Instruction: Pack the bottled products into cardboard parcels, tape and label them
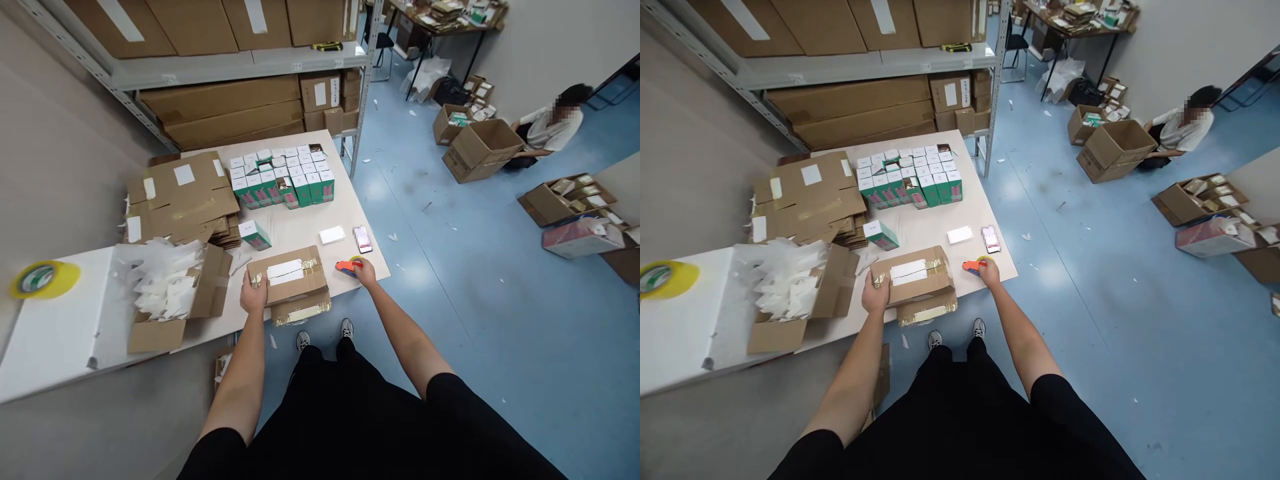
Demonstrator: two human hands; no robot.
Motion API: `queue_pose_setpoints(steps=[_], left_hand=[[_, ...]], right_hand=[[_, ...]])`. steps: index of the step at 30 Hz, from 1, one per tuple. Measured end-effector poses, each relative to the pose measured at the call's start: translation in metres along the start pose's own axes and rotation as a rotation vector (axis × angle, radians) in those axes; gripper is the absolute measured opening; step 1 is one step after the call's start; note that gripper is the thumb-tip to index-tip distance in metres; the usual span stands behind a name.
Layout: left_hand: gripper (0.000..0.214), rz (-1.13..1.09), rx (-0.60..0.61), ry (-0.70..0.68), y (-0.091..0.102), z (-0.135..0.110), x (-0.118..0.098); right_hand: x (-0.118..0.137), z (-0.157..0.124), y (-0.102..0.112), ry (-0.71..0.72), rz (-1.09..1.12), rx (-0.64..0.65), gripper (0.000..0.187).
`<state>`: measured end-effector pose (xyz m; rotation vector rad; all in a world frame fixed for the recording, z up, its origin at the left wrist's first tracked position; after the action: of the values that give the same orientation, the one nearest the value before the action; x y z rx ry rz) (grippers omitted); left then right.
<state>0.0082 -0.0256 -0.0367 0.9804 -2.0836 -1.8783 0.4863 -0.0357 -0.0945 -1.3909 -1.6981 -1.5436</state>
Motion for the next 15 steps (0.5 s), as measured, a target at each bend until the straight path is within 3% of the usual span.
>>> queue_pose_setpoints(steps=[3, 7, 12, 15], left_hand=[[0.084, 0.019, -0.019, 0.012, -0.003, 0.002, 0.000], [0.084, 0.035, -0.037, 0.036, -0.004, 0.004, 0.004], [0.081, 0.048, -0.046, 0.049, -0.003, 0.003, 0.005], [0.079, 0.047, -0.042, 0.055, -0.004, 0.000, 0.005]], right_hand=[[-0.021, 0.006, -0.006, -0.004, -0.028, 0.085, 0.034], [-0.044, 0.011, -0.030, -0.037, -0.094, 0.215, 0.027], [-0.056, 0.024, -0.048, -0.043, -0.142, 0.190, 0.042], [-0.062, 0.033, -0.051, -0.049, -0.199, 0.209, 0.035]])
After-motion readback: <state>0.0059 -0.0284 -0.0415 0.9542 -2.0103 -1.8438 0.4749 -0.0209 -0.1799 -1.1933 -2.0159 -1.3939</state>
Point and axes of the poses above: each hand's wrist, its own z-axis towards the middle knuckle, its own y-axis out of the back of the hand, x = y × z, the point moved 8 cm from there along z, towards the middle knuckle, and after that the axes turned 9 degrees about z, right-handed, at the moved point
